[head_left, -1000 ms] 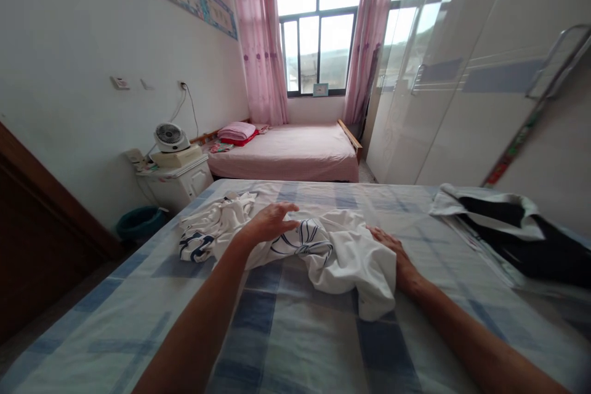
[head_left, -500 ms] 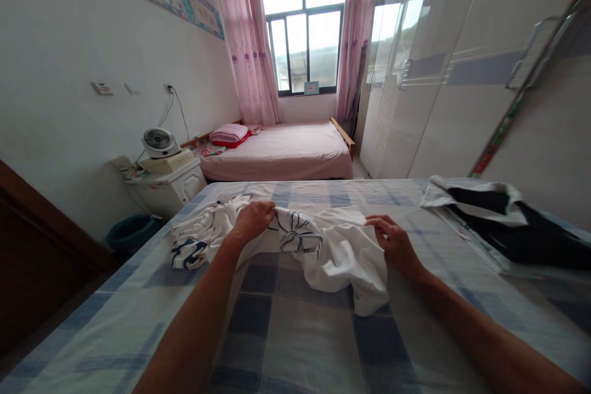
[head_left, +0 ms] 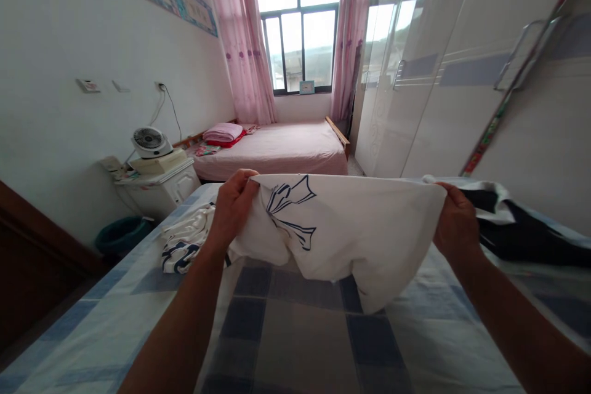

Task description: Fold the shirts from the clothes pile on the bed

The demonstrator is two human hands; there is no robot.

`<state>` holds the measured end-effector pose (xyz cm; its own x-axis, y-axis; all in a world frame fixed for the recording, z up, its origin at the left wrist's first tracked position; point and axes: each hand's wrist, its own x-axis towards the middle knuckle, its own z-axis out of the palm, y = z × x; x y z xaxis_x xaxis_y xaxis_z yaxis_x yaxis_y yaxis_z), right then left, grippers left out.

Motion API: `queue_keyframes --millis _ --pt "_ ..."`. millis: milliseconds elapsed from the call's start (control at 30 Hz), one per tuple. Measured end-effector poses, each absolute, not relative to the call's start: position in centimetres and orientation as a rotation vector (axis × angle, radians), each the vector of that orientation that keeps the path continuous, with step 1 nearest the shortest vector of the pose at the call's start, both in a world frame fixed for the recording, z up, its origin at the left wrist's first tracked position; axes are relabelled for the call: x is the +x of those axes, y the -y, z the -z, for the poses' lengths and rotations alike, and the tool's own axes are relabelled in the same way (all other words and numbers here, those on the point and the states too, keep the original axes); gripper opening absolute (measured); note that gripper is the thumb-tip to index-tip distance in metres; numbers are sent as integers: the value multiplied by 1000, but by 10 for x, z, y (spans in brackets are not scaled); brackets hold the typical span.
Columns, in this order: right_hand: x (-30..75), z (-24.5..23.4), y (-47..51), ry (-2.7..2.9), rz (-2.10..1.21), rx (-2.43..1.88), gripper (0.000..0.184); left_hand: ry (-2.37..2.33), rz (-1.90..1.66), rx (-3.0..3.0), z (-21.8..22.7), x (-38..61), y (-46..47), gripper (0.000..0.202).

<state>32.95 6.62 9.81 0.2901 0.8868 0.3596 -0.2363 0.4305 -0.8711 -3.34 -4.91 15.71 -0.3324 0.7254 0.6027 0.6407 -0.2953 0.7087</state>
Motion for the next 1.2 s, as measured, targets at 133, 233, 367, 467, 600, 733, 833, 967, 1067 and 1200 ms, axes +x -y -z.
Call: queue_keyframes --millis 133,233,367,467,600,733,833,967,1067,1200 --pt "329 -140 -65 927 -877 -770 13 -1375 -1759 1499 -171 -30 65 32" --pt "318 -170 -72 1010 -769 -717 8 -1304 -1798 1443 -172 -28 66 34" --pt "301 -203 -83 1092 -523 -540 5 -1307 -1816 1382 -164 -30 59 35" --pt "296 -211 -92 1167 -517 -490 6 -1204 -1695 1449 -161 -35 59 31" --pt "294 -188 -93 1225 -932 -621 5 -1008 -949 1715 -162 -35 67 36" --pt "279 -156 -67 1349 -1435 -605 7 -1139 -921 1858 -153 -15 59 45" --pt "258 -148 -33 1525 -1709 -539 9 -1187 -1149 1933 -141 6 49 58" --pt "235 -155 5 1746 -1841 -390 13 -972 -1086 1984 -131 28 51 84" --pt "234 -162 12 1857 -1710 -364 18 -972 -897 1955 -125 34 54 57" --pt "249 -163 5 2023 -1125 -596 25 -1151 -917 1993 -124 25 47 24"
